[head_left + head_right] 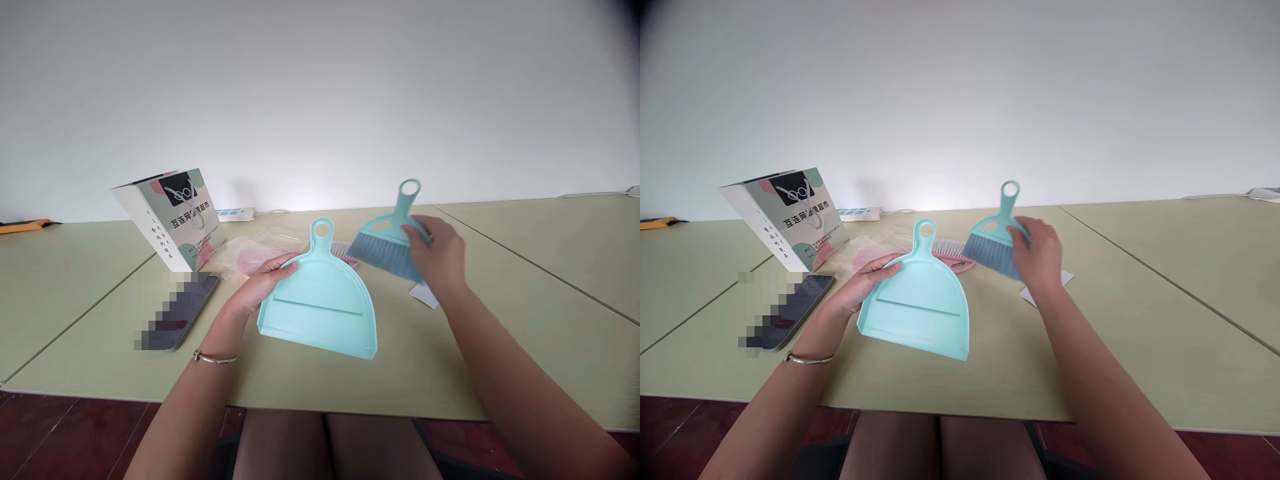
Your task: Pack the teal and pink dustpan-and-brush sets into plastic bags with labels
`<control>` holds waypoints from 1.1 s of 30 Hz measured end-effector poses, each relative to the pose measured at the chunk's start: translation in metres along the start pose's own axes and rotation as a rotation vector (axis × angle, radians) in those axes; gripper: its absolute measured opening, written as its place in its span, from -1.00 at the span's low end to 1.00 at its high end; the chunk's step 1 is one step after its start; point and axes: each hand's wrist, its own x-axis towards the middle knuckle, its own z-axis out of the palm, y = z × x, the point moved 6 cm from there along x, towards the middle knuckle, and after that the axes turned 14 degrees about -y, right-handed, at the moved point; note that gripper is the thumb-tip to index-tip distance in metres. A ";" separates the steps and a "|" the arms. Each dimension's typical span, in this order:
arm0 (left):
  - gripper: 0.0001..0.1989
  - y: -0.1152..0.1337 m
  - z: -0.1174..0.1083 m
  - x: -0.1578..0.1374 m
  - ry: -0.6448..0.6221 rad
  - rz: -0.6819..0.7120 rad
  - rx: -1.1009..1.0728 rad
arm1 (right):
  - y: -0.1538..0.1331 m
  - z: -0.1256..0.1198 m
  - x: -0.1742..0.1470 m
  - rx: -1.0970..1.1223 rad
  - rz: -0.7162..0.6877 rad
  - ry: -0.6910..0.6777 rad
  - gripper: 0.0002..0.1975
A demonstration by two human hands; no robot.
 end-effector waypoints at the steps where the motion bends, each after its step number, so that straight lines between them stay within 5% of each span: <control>1: -0.58 0.000 0.000 0.000 0.000 0.001 0.009 | 0.008 -0.010 0.002 0.113 0.053 0.087 -0.81; 5: -0.59 -0.003 -0.004 0.003 0.034 0.001 0.062 | 0.025 -0.024 0.005 0.557 0.142 0.201 -0.80; 9: -0.57 -0.011 -0.010 0.006 0.101 -0.006 0.062 | 0.005 0.004 0.001 0.785 0.203 -0.155 -0.77; 12: -0.57 -0.016 -0.008 0.011 0.081 0.012 0.058 | -0.024 0.033 -0.016 0.725 0.183 -0.402 -0.77; 15: -0.55 -0.019 -0.003 0.014 0.025 0.023 0.104 | -0.047 0.057 -0.033 0.613 0.106 -0.503 -0.75; 26: -0.55 -0.008 0.016 0.011 -0.048 0.024 0.355 | -0.074 0.069 -0.056 0.368 -0.100 -0.447 -0.77; 31: -0.57 -0.006 0.016 0.011 -0.045 0.027 0.408 | -0.066 0.069 -0.056 0.364 -0.050 -0.405 -0.72; 33: -0.58 -0.005 0.015 0.012 -0.040 0.041 0.419 | -0.059 0.075 -0.053 0.422 0.018 -0.494 -0.64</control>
